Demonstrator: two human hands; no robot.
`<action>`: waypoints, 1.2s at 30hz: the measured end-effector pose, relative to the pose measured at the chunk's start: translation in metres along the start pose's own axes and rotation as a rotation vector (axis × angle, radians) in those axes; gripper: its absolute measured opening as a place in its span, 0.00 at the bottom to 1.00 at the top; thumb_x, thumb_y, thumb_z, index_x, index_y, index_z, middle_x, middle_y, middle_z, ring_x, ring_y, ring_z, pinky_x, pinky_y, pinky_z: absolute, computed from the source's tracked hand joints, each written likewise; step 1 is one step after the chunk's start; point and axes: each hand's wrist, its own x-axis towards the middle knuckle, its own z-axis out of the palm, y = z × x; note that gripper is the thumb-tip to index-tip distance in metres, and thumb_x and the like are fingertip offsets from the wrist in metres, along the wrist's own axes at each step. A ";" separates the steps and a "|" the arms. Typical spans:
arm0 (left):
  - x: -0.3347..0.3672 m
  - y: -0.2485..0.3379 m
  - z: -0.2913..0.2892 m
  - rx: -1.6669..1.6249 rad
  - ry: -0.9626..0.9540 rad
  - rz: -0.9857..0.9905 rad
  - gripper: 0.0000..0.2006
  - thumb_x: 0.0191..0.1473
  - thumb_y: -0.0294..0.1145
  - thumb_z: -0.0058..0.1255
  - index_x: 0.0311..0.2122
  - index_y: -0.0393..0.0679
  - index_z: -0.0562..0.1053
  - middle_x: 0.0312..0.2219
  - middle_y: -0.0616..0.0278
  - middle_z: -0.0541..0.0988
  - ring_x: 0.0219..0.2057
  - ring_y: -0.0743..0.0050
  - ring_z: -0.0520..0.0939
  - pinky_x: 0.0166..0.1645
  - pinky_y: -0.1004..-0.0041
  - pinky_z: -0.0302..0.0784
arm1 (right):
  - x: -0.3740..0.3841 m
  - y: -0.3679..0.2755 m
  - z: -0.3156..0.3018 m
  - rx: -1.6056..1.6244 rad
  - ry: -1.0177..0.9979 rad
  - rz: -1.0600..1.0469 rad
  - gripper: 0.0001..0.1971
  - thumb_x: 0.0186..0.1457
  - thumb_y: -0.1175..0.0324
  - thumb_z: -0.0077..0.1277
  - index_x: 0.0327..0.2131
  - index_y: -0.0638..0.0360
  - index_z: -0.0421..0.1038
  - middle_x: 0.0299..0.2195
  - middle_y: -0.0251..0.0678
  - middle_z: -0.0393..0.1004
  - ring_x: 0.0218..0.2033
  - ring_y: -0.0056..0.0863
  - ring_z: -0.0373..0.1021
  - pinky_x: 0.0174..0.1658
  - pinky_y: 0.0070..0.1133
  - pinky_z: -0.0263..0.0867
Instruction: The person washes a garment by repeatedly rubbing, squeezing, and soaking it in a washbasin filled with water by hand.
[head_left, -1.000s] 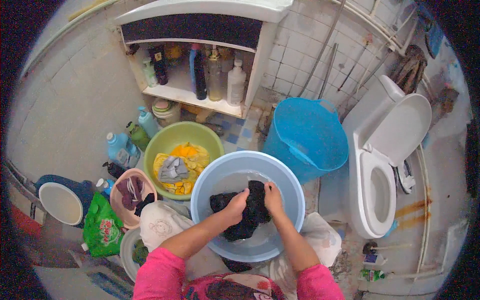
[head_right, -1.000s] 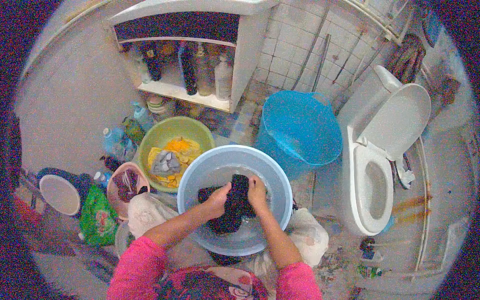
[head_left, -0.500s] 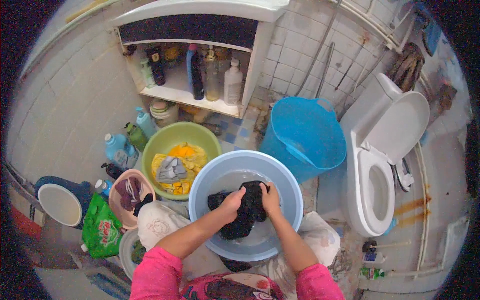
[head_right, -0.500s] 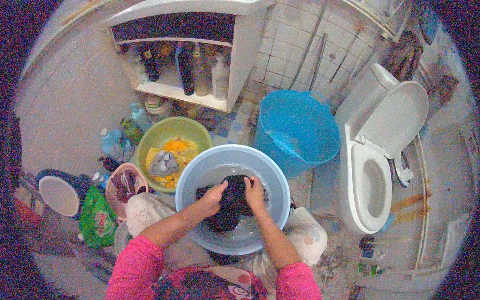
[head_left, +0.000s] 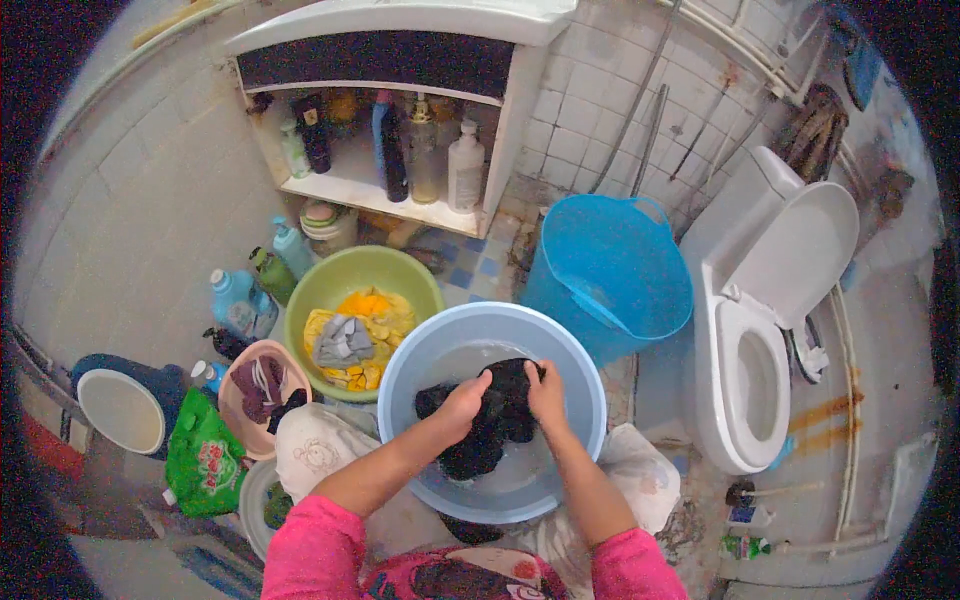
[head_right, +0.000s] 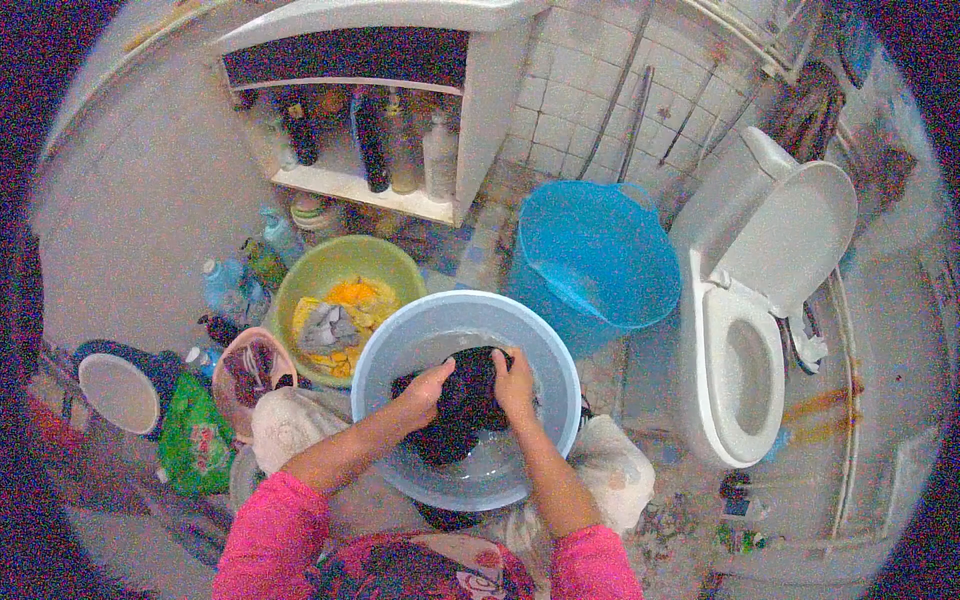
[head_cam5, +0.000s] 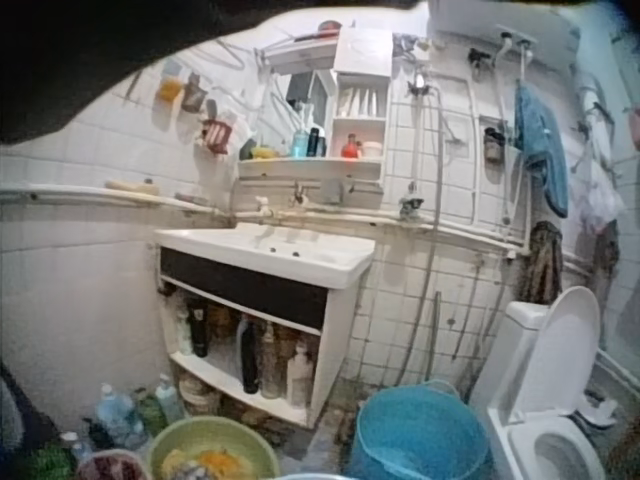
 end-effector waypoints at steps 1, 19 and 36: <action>-0.001 0.003 -0.001 0.056 0.000 0.035 0.19 0.56 0.43 0.32 0.44 0.37 0.65 0.40 0.57 0.72 0.42 0.67 0.72 0.48 0.69 0.64 | -0.002 -0.007 0.001 0.002 -0.006 -0.002 0.10 0.53 0.66 0.41 0.32 0.65 0.63 0.27 0.46 0.68 0.30 0.40 0.66 0.38 0.27 0.60; -0.030 0.013 0.010 1.489 0.017 0.488 0.36 0.33 0.38 0.60 0.49 0.37 0.58 0.34 0.45 0.73 0.37 0.54 0.75 0.45 0.69 0.66 | 0.016 0.009 -0.015 0.091 0.004 -0.040 0.13 0.50 0.63 0.46 0.35 0.62 0.64 0.30 0.44 0.69 0.36 0.40 0.66 0.41 0.30 0.59; -0.031 0.062 -0.002 0.845 0.056 0.234 0.29 0.41 0.30 0.45 0.53 0.41 0.57 0.47 0.52 0.64 0.47 0.64 0.67 0.51 0.71 0.61 | -0.014 0.003 -0.011 0.700 -0.578 0.457 0.22 0.40 0.71 0.54 0.42 0.61 0.63 0.35 0.38 0.71 0.34 0.30 0.69 0.41 0.25 0.65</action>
